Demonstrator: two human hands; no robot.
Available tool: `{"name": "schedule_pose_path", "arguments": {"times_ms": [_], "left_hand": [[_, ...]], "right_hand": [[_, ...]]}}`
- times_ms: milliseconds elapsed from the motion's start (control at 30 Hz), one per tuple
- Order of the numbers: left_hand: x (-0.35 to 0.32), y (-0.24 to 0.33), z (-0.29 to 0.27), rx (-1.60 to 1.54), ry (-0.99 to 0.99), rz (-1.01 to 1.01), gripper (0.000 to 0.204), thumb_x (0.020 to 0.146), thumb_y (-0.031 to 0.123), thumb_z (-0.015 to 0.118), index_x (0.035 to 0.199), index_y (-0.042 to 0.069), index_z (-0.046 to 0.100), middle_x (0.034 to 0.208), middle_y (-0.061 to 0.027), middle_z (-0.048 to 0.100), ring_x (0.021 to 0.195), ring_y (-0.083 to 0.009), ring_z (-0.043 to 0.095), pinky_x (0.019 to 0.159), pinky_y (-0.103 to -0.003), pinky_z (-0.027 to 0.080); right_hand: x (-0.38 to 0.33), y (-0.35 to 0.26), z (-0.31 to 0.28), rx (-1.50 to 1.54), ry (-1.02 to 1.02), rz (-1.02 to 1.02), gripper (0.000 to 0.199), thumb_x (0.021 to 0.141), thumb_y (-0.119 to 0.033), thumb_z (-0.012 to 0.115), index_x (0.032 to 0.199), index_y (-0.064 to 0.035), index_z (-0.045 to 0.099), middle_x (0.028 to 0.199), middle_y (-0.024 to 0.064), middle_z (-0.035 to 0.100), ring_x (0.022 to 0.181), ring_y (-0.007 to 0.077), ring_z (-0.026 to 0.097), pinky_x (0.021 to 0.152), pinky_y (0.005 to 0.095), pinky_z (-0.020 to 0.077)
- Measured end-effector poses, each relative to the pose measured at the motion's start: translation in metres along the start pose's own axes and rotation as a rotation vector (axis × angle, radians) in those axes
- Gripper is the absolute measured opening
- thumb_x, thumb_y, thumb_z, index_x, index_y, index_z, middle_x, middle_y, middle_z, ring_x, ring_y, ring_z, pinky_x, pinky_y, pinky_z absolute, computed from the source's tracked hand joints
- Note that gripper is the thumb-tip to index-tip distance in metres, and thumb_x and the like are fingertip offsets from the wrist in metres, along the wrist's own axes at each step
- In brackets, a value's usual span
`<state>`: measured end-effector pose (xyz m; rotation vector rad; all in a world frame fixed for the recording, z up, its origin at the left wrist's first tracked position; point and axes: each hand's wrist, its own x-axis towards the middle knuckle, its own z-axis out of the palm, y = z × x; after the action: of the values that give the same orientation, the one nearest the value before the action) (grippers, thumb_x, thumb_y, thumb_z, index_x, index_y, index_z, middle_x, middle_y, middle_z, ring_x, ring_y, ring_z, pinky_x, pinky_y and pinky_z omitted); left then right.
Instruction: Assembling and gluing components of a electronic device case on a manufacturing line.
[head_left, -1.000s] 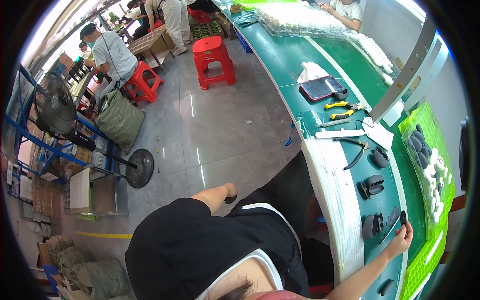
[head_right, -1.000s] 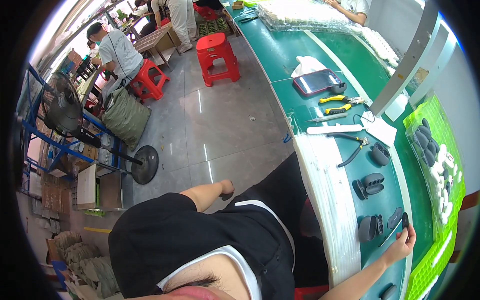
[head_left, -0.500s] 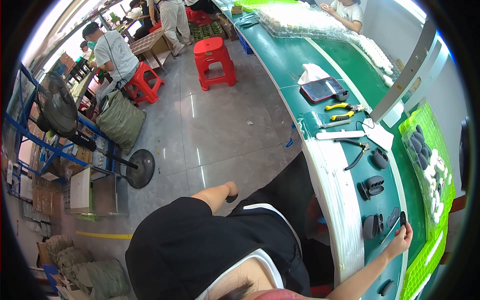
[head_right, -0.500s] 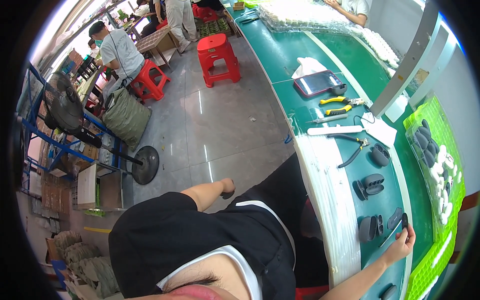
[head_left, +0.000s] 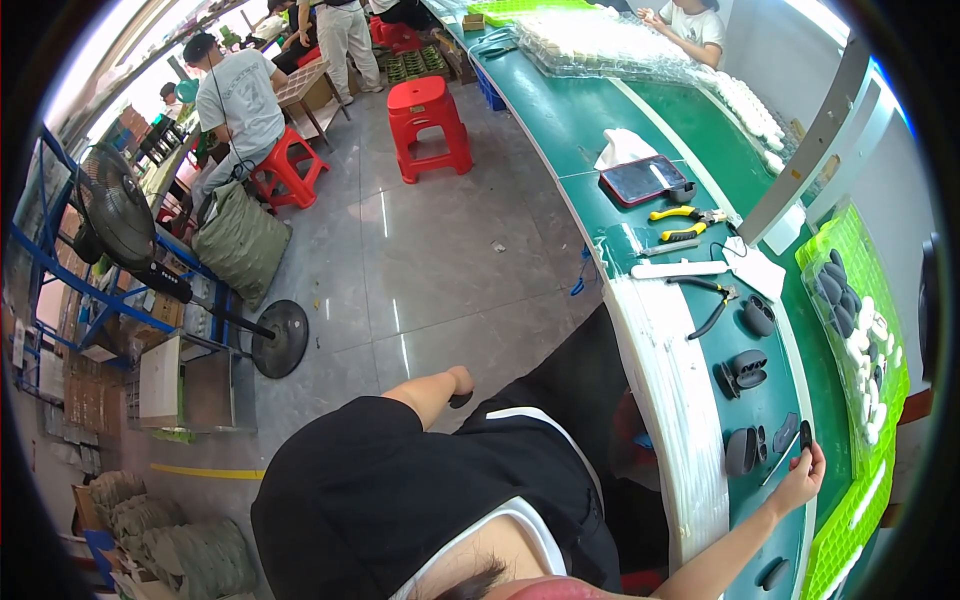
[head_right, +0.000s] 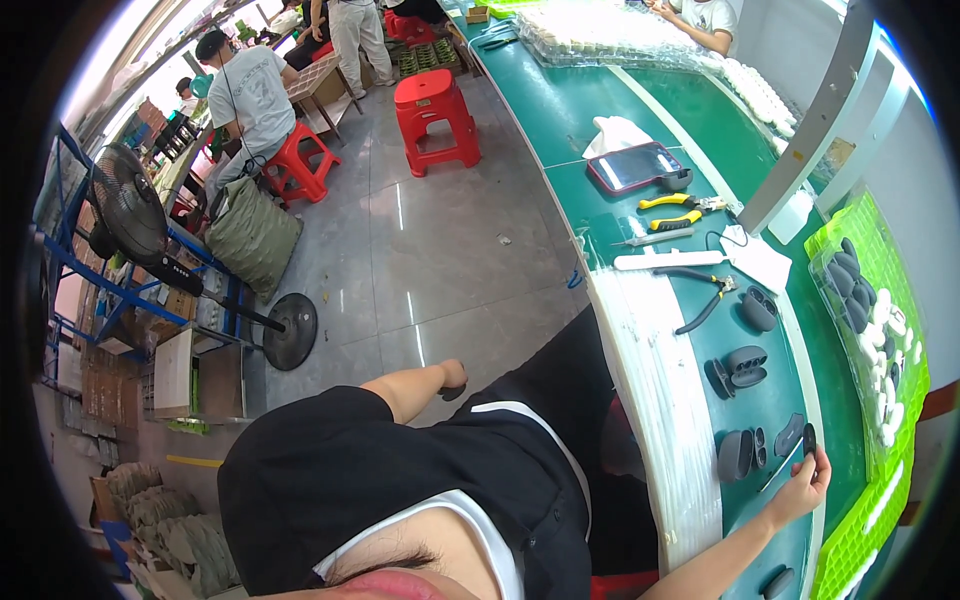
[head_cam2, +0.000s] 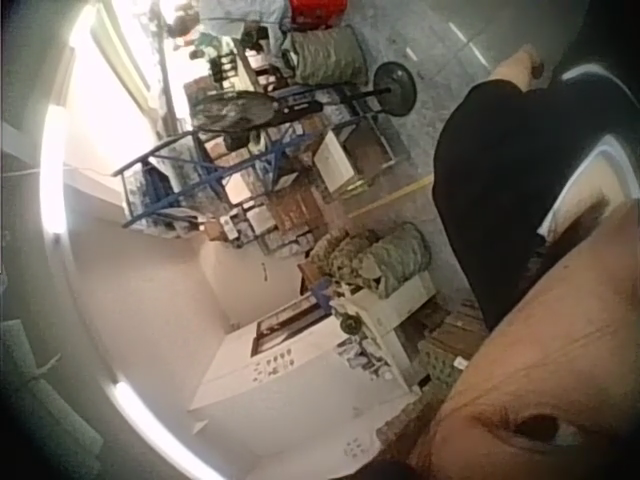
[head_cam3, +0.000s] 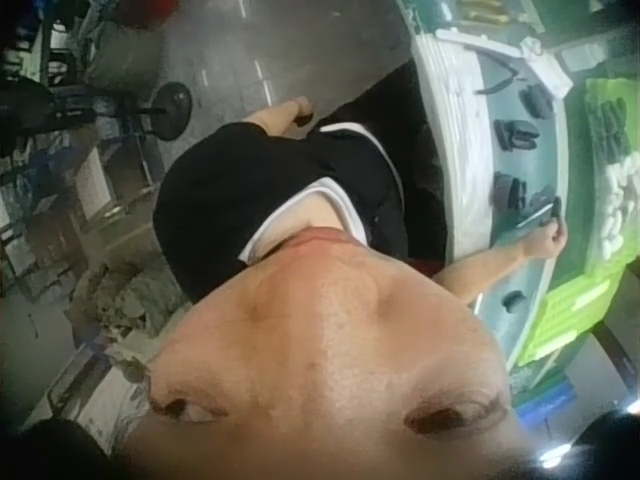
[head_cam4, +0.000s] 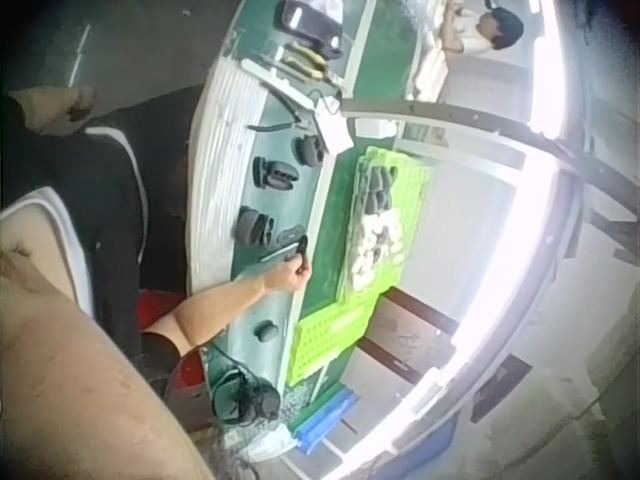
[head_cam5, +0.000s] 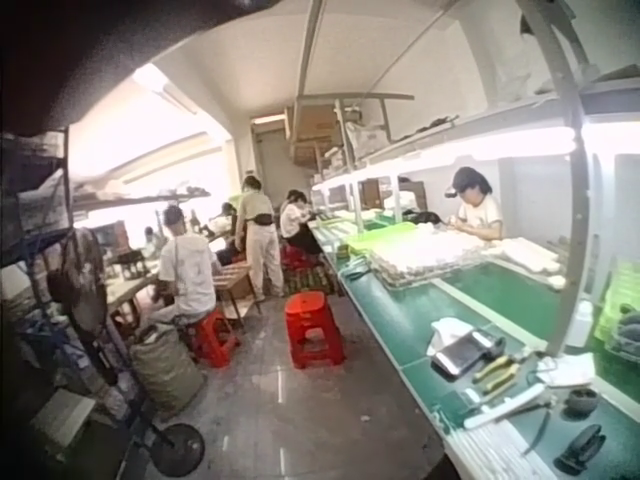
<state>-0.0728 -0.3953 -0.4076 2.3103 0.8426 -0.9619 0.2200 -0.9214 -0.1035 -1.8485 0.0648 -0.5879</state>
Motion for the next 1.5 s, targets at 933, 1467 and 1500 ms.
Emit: {"name": "schedule_pose_path", "arguments": {"times_ms": [933,1467,1500], "left_hand": [[0.021,-0.019,0.012,-0.117,-0.007,-0.047,0.028,0.074,0.021,0.054,0.090,0.002,0.066,0.093,-0.0191,0.063,0.087,-0.0319,0.061,0.076,-0.040,0.048],[0.046,0.011,0.024,0.250,-0.105,0.205,0.033,0.076,0.024,0.053,0.095,0.001,0.065,0.110,-0.0202,0.057,0.101,-0.0341,0.055,0.085,-0.039,0.044],[0.045,0.009,0.023,0.249,-0.104,0.205,0.033,0.076,0.024,0.053,0.095,0.001,0.065,0.110,-0.0202,0.057,0.101,-0.0341,0.055,0.085,-0.039,0.044]], "right_hand": [[-0.001,-0.008,0.004,0.024,0.011,-0.014,0.015,0.081,-0.005,0.056,0.094,-0.0016,0.062,0.080,0.0005,0.059,0.062,0.0048,0.049,0.055,0.0179,0.0404],[-0.001,-0.001,0.002,-0.029,-0.029,-0.027,0.016,0.083,-0.007,0.055,0.096,-0.0022,0.062,0.080,-0.0012,0.058,0.061,0.0038,0.044,0.054,0.0161,0.0346],[-0.001,0.000,0.002,-0.022,-0.025,-0.026,0.016,0.083,-0.007,0.055,0.096,-0.0022,0.062,0.079,-0.0013,0.058,0.060,0.0038,0.044,0.053,0.0160,0.0340]]}}
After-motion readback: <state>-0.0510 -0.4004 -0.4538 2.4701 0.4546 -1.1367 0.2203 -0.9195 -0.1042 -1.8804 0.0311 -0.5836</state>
